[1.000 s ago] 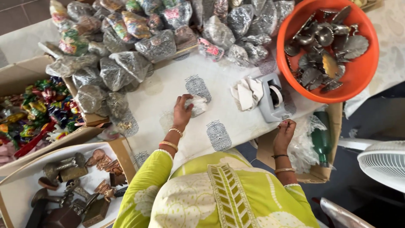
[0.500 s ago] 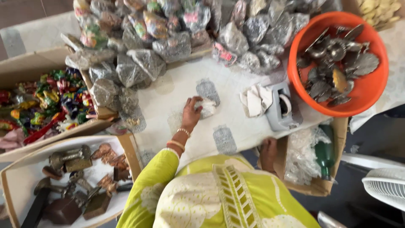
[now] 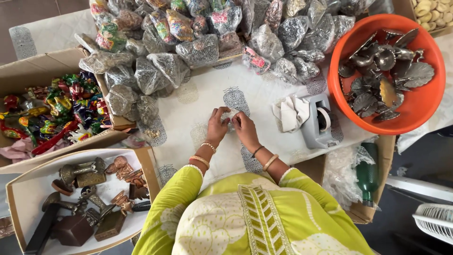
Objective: The person picks up decorative items from a box, places them into small plastic bags, and seals the bags using a tape dispenser.
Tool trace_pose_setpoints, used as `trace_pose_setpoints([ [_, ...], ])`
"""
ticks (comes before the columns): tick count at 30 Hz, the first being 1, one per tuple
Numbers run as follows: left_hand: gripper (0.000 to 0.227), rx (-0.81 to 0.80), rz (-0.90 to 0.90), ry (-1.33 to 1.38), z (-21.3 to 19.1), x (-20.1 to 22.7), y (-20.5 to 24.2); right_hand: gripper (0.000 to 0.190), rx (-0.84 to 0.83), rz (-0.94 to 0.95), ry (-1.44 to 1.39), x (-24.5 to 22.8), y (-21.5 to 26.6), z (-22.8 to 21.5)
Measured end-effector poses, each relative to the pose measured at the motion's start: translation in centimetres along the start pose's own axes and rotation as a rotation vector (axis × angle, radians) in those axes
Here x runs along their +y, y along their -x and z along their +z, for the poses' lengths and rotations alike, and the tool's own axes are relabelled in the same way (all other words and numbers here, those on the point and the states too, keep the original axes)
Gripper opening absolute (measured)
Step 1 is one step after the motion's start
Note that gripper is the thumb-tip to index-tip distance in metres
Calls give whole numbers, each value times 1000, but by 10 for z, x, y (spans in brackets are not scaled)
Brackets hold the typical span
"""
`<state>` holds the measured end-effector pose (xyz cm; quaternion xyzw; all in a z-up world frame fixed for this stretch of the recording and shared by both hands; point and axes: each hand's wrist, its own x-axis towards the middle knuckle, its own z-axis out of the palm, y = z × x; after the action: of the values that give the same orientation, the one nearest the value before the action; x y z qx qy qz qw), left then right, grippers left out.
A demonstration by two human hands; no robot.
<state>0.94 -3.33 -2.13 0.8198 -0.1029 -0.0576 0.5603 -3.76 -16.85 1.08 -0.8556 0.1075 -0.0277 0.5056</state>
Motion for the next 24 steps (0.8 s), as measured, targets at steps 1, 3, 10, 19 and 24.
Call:
trace_pose_setpoints([
  [1, 38, 2, -1, -2, -1, 0, 0, 9, -2, -1, -2, -4, -1, 2],
  [3, 39, 2, 7, 14, -1, 1, 0, 10, 61, -8, 146, -11, -1, 5],
  [10, 40, -22, -12, 38, -2, 3, 0, 14, 81, -93, 319, -24, 2, 5],
  [19, 41, -32, 2, 72, -1, -3, -1, 34, -22, -80, 409, -37, -7, -7],
  [24, 41, -55, -28, 72, -2, 0, -1, 34, -91, -105, 419, -9, -12, -10],
])
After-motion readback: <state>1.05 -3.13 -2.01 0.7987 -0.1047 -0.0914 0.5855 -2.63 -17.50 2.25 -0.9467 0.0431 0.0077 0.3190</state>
